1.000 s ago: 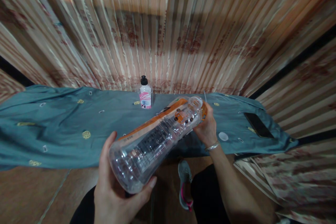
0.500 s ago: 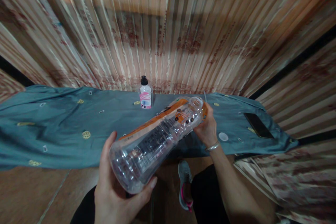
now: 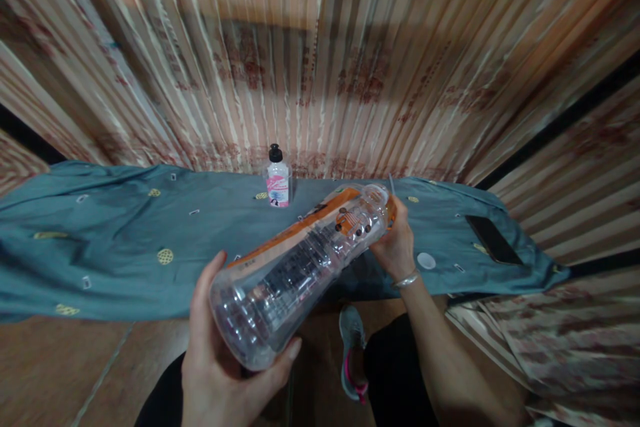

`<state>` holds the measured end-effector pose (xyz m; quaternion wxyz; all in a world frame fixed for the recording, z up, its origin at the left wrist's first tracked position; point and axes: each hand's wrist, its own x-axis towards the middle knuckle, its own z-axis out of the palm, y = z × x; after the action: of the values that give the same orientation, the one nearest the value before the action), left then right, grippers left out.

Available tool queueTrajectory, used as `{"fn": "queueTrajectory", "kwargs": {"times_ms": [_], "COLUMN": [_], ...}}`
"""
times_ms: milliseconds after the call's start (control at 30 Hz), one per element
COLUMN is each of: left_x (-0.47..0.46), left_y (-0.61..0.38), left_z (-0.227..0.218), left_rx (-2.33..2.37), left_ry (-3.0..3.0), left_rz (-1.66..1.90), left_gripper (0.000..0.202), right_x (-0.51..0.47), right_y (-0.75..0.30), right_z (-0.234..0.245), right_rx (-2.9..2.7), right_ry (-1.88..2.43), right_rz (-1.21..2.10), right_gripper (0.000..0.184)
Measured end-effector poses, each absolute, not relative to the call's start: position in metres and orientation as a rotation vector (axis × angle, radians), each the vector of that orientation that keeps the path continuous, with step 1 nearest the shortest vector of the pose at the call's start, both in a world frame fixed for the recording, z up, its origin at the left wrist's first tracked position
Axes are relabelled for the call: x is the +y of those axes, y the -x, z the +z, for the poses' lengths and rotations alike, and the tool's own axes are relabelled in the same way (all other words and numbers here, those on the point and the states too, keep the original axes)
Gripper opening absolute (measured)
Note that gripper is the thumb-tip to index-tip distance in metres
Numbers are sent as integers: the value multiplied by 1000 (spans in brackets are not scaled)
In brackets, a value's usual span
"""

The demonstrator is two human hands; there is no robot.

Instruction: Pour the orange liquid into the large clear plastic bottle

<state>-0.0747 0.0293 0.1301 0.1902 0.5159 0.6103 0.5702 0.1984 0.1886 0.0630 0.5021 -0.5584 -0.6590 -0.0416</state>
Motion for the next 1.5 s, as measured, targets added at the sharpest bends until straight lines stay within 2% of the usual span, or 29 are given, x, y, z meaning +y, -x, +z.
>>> {"fn": "queueTrajectory", "kwargs": {"times_ms": [233,767,1500], "left_x": [30,30,32], "left_y": [78,74,75], "left_z": [127,131,128], "left_rx": [1716,1683,1676], "left_ry": [-1512,-1426,-1465], "left_rz": [1604,1618,1613], "left_gripper": [94,97,98], "right_x": [188,189,190], "right_y": [-197,-200,-200], "right_z": [65,61,58], "right_rx": [-1600,-1611,-1616], "right_ry": [1337,1336,1347], "right_rz": [-72,-106,-125], "right_gripper": [72,79,80]}}
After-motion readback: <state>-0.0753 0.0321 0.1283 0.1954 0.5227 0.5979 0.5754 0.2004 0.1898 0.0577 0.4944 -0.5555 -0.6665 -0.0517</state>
